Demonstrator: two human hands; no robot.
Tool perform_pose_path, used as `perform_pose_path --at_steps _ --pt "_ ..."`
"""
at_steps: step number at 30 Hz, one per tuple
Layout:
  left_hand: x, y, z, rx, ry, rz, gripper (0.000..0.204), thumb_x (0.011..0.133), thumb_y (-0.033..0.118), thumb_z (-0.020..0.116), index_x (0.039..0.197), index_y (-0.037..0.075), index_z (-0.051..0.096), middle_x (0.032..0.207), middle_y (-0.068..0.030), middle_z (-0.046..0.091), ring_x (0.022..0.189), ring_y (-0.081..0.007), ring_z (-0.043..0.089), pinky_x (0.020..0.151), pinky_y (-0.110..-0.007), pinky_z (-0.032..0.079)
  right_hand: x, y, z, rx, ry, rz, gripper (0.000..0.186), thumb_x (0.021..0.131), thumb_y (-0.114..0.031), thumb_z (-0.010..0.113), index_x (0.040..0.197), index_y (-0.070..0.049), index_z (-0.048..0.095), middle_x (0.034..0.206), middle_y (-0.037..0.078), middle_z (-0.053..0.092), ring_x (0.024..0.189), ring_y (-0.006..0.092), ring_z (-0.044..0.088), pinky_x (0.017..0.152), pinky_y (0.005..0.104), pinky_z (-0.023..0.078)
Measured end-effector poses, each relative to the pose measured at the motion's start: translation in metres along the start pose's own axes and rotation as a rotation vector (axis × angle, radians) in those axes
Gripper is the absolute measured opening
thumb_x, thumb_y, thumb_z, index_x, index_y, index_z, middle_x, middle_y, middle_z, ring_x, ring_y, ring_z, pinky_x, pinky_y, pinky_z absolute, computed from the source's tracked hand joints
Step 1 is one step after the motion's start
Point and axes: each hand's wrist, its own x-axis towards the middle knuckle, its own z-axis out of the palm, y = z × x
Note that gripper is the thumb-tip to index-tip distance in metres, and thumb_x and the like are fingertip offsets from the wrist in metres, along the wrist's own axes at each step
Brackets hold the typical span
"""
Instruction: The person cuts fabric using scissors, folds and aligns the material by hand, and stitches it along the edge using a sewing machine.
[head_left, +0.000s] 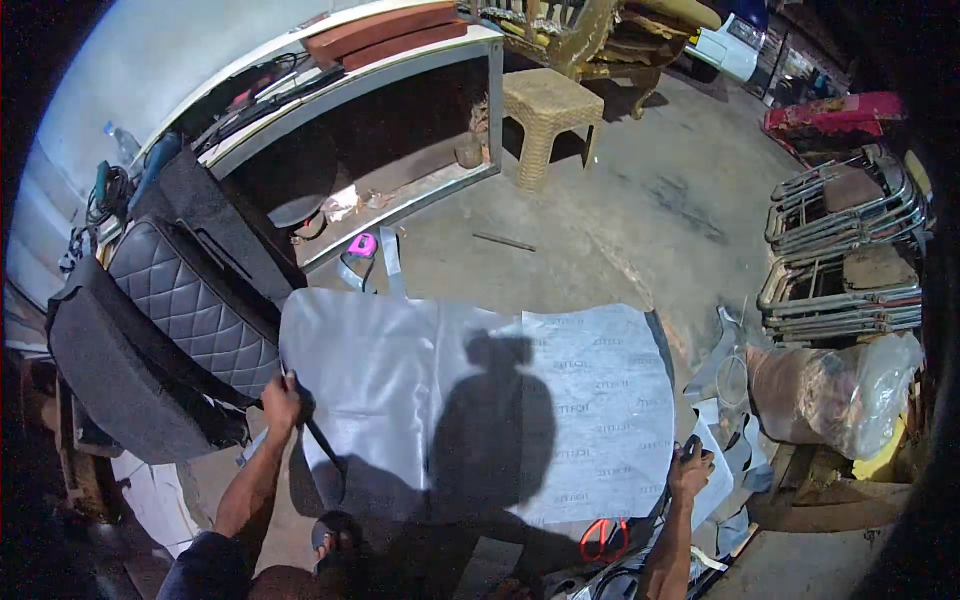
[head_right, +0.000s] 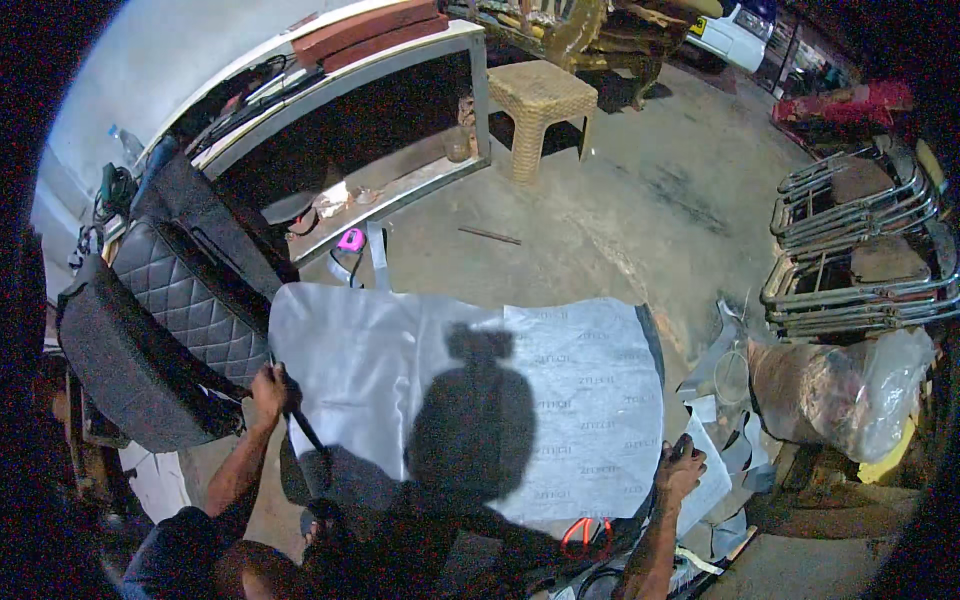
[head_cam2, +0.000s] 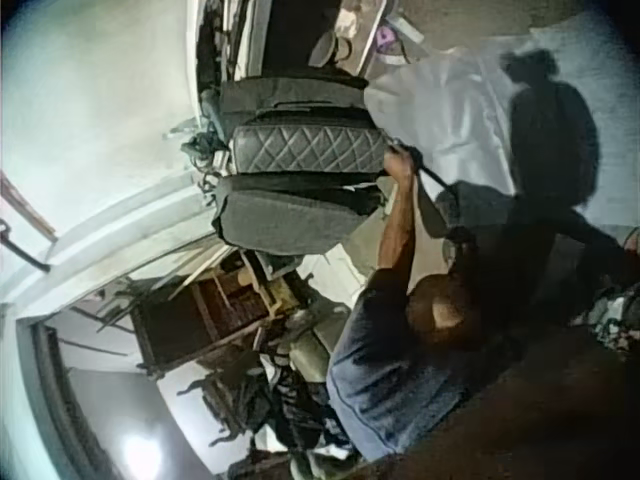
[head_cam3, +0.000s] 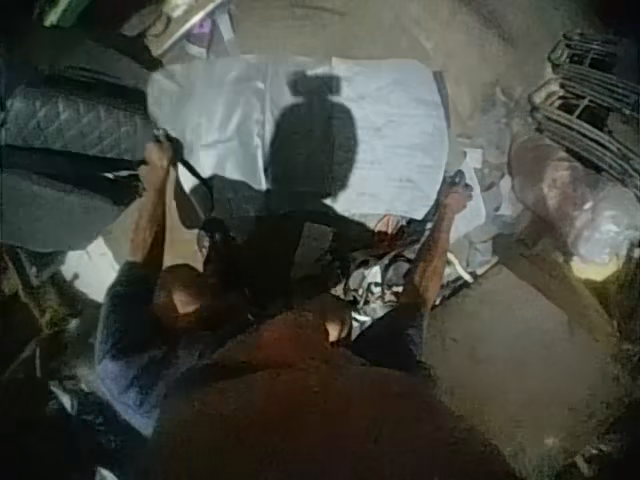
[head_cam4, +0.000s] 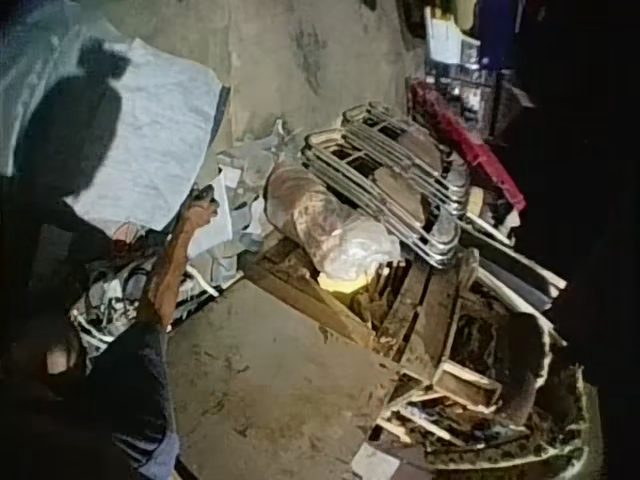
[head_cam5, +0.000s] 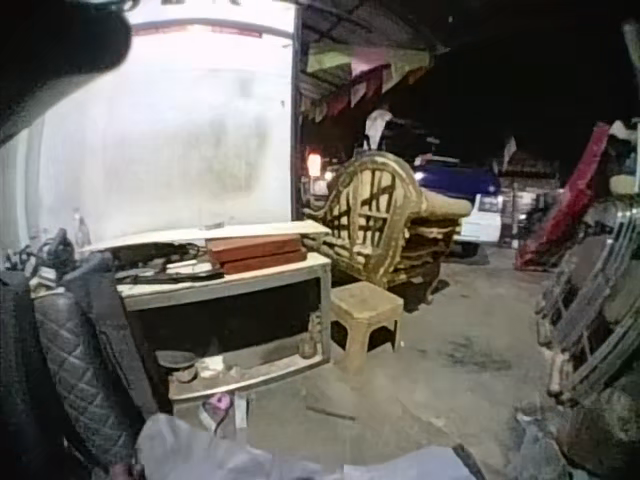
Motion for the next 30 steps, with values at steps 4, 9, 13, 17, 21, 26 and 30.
perform_pose_path --at_steps 4,9,13,17,21,26,30 --pt "0.006 -0.052 -0.02 -0.099 -0.08 0.024 0.041 0.099 0.038 0.059 0.094 -0.002 0.067 0.075 -0.0217 0.068 0.07 -0.0364 0.069 0.065 -0.045 0.051 0.008 -0.014 -0.009 0.056 0.01 0.109 0.063 0.09 -0.06 0.062 0.131 -0.011 0.06 0.129 0.021 0.051 0.121 0.0433 0.049 0.092 0.0621 0.046" --pt "-0.016 -0.052 -0.034 -0.017 -0.022 0.093 0.033 0.094 0.029 0.064 0.101 -0.003 0.062 0.096 -0.0288 0.066 0.09 -0.0485 0.064 0.076 -0.052 0.05 0.0 -0.03 -0.006 0.12 -0.06 -0.157 0.057 0.089 -0.05 0.069 0.117 0.0 0.063 0.1 0.02 0.065 0.096 0.0363 0.063 0.084 0.0484 0.05" --pt "-0.075 0.05 -0.06 0.058 0.064 0.457 0.033 0.086 0.018 0.066 0.111 -0.003 0.057 0.115 -0.0282 0.055 0.099 -0.0465 0.054 0.088 -0.051 0.046 0.005 -0.042 -0.022 0.586 -0.307 -0.065 0.042 0.088 -0.033 0.074 0.109 0.002 0.064 0.082 0.008 0.065 0.074 0.0182 0.059 0.068 0.0346 0.049" --pt "-0.121 0.05 -0.013 -0.139 -0.171 0.654 0.04 0.086 0.018 0.066 0.121 0.0 0.059 0.114 -0.0245 0.058 0.102 -0.0427 0.055 0.092 -0.053 0.044 -0.013 -0.105 -0.068 0.718 -0.231 -0.202 0.026 0.091 -0.016 0.067 0.104 0.006 0.065 0.091 0.013 0.07 0.08 0.0197 0.06 0.077 0.0351 0.05" --pt "-0.132 0.051 0.007 -0.188 -0.26 0.499 0.03 0.091 0.023 0.065 0.113 0.002 0.065 0.113 -0.0201 0.062 0.107 -0.0416 0.057 0.09 -0.049 0.048 -0.097 -0.227 -0.152 0.663 -0.191 -0.499 0.039 0.089 -0.019 0.074 0.12 0.002 0.064 0.096 0.024 0.072 0.086 0.0327 0.071 0.076 0.0406 0.054" --pt "-0.116 0.083 -0.001 -1.11 -0.828 -0.29 0.047 0.104 0.044 0.048 0.126 0.005 0.061 0.127 -0.0169 0.063 0.118 -0.0296 0.058 0.095 -0.044 0.047 -0.225 -0.316 -0.097 0.697 -0.49 -0.927 0.04 0.087 -0.025 0.076 0.122 -0.005 0.068 0.108 0.022 0.07 0.097 0.0352 0.07 0.081 0.043 0.054" --pt "-0.109 0.054 -0.003 -1.33 -0.837 -0.508 0.061 0.101 0.056 0.05 0.138 0.007 0.052 0.128 -0.0121 0.062 0.117 -0.027 0.058 0.098 -0.043 0.046 -0.258 -0.325 -0.101 0.718 -0.656 -0.832 0.038 0.09 -0.026 0.072 0.121 -0.005 0.068 0.108 0.024 0.069 0.096 0.0408 0.068 0.082 0.0437 0.053"
